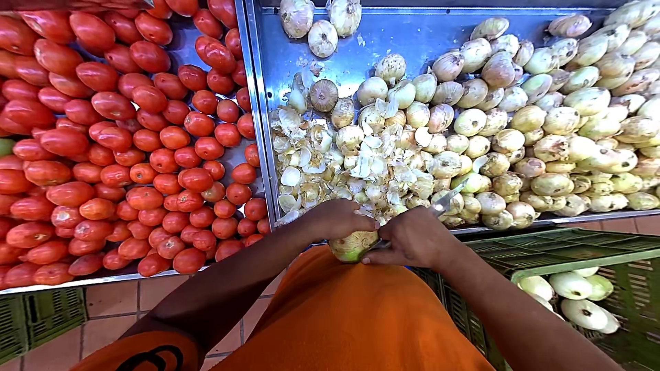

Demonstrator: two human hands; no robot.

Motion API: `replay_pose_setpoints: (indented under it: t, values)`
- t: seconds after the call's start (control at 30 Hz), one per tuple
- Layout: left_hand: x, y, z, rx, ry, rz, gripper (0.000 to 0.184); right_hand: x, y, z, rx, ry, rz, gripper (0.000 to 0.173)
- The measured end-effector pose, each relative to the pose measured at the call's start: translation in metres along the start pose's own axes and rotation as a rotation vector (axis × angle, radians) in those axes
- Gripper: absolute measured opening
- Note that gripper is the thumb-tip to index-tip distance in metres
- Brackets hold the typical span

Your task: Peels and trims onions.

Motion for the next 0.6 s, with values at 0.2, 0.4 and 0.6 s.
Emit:
replay_pose_setpoints:
  t: [0.2,0.4,0.6]
  values:
    - [0.003,0.007,0.012,-0.031,-0.168,0.031,0.059,0.008,-0.013,-0.013,-0.101,-0.045,-0.028,0.076]
    - [0.002,0.005,0.012,-0.025,-0.103,0.003,0.064,-0.001,-0.013,-0.012,-0.167,-0.027,0.126,0.081]
    - [0.001,0.0,0.006,-0.001,-0.004,-0.037,0.063,-0.007,-0.001,-0.003,-0.108,0.043,0.085,0.082]
Point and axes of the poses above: each hand's wrist, its own y-axis towards the middle knuckle, its own x-axis out of the back of the hand, z = x × y, the point moved 6 cm from there along y, towards the middle knuckle, and after that the axes turned 13 degrees about x, right-handed, at the moved point
